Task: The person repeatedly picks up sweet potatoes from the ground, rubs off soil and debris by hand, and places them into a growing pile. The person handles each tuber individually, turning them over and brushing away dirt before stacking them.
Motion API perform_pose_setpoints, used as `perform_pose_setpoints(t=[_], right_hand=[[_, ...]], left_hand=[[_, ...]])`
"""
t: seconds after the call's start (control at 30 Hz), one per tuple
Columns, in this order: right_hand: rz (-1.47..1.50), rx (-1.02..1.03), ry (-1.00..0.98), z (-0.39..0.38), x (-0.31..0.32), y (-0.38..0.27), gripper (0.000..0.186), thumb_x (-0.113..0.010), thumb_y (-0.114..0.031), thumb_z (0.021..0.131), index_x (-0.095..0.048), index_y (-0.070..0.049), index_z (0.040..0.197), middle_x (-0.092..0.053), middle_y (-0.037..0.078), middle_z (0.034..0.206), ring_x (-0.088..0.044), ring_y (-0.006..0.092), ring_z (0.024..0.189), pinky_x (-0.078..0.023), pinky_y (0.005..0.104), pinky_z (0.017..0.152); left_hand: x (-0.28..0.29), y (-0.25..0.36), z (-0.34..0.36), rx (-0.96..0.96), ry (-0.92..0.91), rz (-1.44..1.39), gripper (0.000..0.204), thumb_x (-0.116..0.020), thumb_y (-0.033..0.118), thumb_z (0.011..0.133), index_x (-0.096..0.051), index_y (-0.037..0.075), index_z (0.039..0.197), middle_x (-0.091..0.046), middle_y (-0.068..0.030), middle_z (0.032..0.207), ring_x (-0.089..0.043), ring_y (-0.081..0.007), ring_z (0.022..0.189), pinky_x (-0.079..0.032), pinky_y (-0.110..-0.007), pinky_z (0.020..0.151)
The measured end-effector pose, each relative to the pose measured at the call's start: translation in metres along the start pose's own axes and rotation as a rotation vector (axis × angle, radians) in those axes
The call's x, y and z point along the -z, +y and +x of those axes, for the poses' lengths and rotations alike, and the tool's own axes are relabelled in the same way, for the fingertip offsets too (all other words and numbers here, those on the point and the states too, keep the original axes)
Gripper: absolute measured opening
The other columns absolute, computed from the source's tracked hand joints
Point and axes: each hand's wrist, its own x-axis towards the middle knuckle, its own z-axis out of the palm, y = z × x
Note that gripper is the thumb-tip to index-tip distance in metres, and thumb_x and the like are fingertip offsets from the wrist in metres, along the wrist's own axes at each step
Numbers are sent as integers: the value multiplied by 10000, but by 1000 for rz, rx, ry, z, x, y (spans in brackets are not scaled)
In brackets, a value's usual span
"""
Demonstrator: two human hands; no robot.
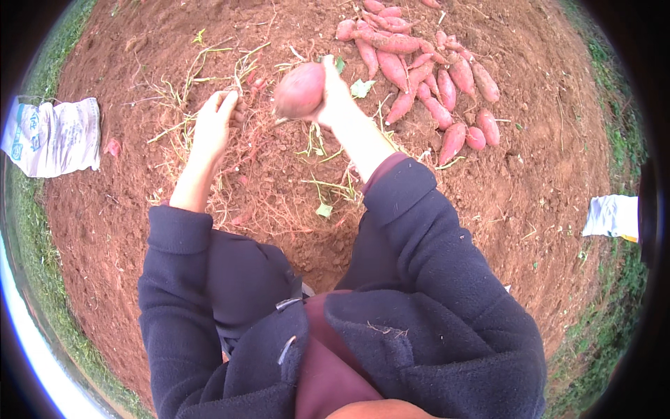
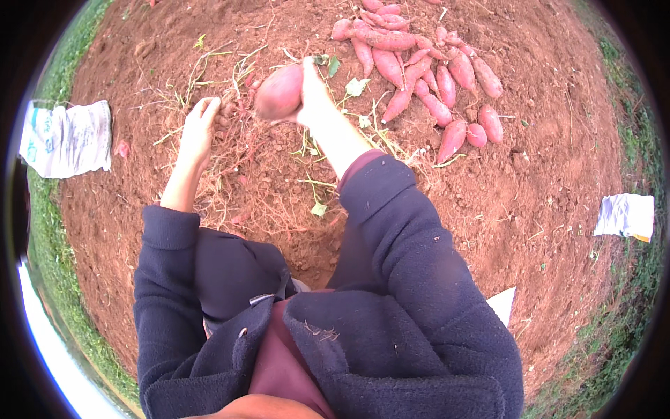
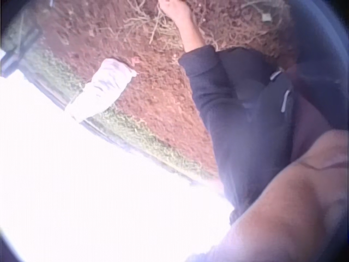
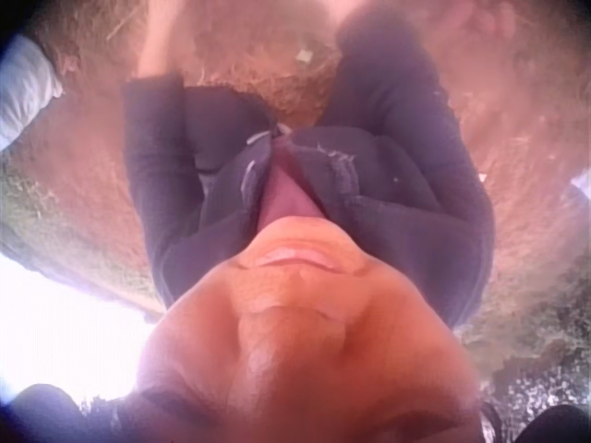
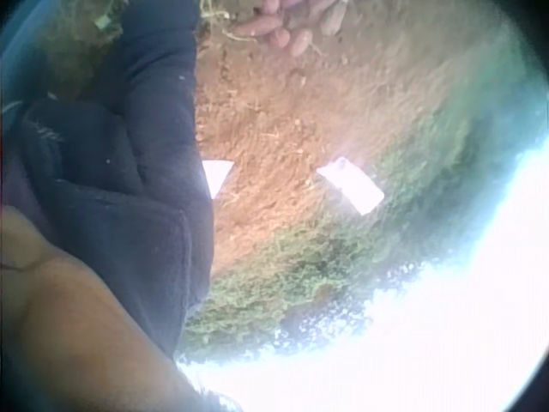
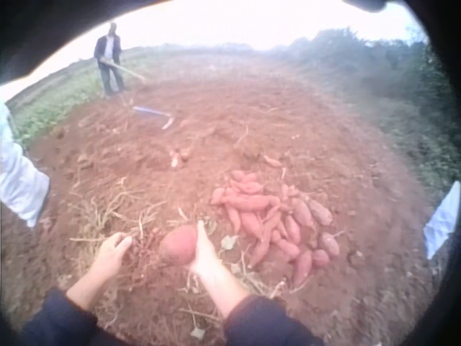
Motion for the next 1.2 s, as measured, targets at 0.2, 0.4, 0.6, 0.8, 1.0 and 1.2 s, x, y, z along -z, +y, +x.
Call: perform_pose_setpoints(t=[0.2, 0.4, 0.6, 0.8, 1.0, 1.2], right_hand=[[304, 594, -157, 12, 23, -75, 841, -405, -658, 891, -189, -65, 1448, -306, 230, 1438, -330, 389, 1343, -293, 581, 1088], [103, 539, -246, 33, 18, -51, 910, -429, -655, 888, -113, -38, 1477, -372, 287, 1380, -433, 403, 1254, -371, 541, 1035], [164, -12, -287, 8, -37, 52, 526, -399, -565, 950, -521, -85, 1126, -602, 75, 1052, -614, 205, 899, -524, 382, 801], [6, 102, -558, -33, -40, 9, 741, -444, -613, 913, -466, 35, 1271, -624, 173, 1113, -608, 248, 1014, -491, 359, 887], [-249, 332, -425, -16, -1, -28, 701, -417, -505, 960, -342, 62, 1365, -386, 289, 1397, -456, 404, 1236, -385, 480, 1051], [-527, 322, -442, -5, 9, -26, 619, -457, -408, 974, -344, 43, 1383, -504, 248, 1311, -557, 266, 1114, -448, 378, 970]], left_hand=[[3, -1, -4, -71, -58, -9, 269, -496, 159, 964, -568, 11, 1177, -499, 34, 747, -418, -53, 638, -346, -201, 586], [-12, 15, -6, -194, -2, 194, 334, -541, 216, 937, -558, 42, 1222, -460, 30, 734, -426, -68, 655, -352, -218, 603], [-46, 22, -16, -877, -141, 675, 546, -482, 364, 934, -417, 97, 1406, -381, -139, 1448, -356, -261, 1343, -241, -428, 1116], [35, -43, 53, -785, 293, 1217, 626, -556, 449, 879, -398, 169, 1416, -428, -220, 1390, -441, -343, 1267, -341, -447, 1053], [138, -133, 69, -13, 49, 1292, 731, -637, 503, 812, -407, 134, 1400, -468, -233, 1350, -471, -370, 1240, -402, -416, 1025], [147, -180, 17, 111, -87, 1494, 873, -736, 480, 729, -361, 114, 1428, -392, -192, 1428, -396, -341, 1308, -362, -421, 1063]])
